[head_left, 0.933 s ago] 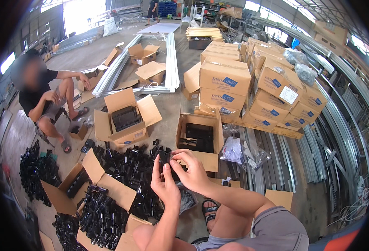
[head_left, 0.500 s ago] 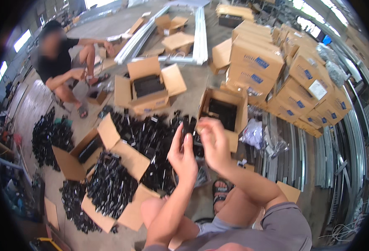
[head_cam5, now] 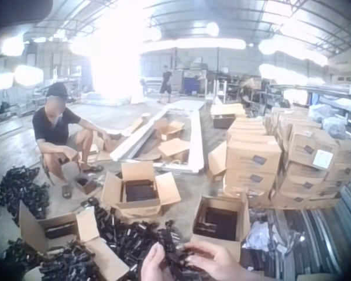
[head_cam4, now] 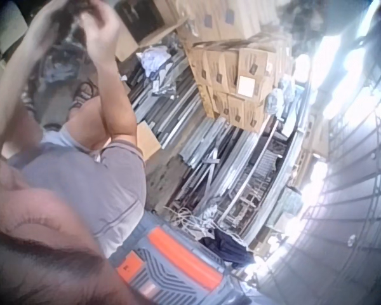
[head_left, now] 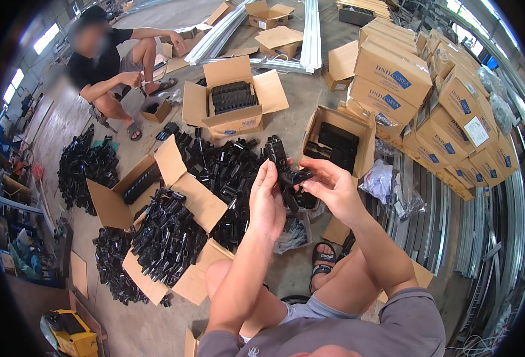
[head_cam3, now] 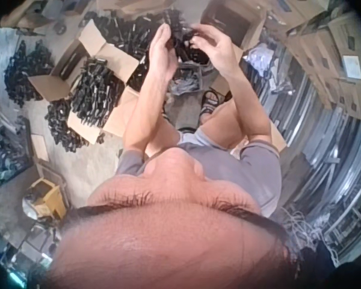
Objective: The person picks up and holds black metal pipe joints, turning them over by hand to look at the different connectors before placing them into cardboard boxes.
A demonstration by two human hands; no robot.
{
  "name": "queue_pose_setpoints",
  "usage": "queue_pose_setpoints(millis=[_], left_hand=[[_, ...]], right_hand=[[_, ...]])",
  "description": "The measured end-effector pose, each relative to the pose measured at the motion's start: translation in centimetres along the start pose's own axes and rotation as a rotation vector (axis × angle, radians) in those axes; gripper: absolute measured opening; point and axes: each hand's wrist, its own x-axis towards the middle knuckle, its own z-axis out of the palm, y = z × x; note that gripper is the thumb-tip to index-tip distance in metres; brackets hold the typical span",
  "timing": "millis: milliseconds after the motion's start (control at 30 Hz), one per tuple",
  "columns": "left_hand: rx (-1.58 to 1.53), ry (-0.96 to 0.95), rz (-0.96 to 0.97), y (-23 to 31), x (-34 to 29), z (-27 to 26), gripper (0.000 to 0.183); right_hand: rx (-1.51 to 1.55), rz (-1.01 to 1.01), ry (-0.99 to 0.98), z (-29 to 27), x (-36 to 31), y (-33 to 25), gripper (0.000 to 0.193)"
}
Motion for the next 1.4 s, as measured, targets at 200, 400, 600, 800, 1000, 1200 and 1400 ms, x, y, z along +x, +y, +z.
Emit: queue_pose_setpoints(millis=[200,400,600,800,1000,1200,1400], left_hand=[[-0.010,0.030,-0.065,-0.5,-0.1,0.2,0.026],[0.037,-0.067,-0.205,0.6,-1.5,1.1,0.044],[0.096,-0.308,-0.245,0.6,-2.2,0.9,0.094],[0.114,-0.293,-0.291,-0.6,-1.0,0.3,0.056],[0.201,-0.221,-0.244,-0.8,-1.8,0.9,0.048],[0.202,-0.193,-0.303,-1.1,-1.2,0.1,0.034],[0.384,-0.235,-0.239,-0.4,-1.2,0.0,0.033]], right_hand=[[0.036,-0.039,0.037,0.5,-0.3,0.7,0.033],[-0.063,-0.071,0.243,-0.6,0.0,0.6,0.029],[0.049,-0.086,0.351,-1.9,-0.1,-0.8,0.027],[0.125,-0.138,0.399,-2.0,0.0,-0.4,0.028],[0.083,-0.092,0.410,-1.4,-0.4,-0.6,0.029],[0.121,-0.099,0.429,-1.4,-0.2,-0.4,0.029],[0.129,-0.101,0.480,-1.0,-0.2,-0.1,0.029]])
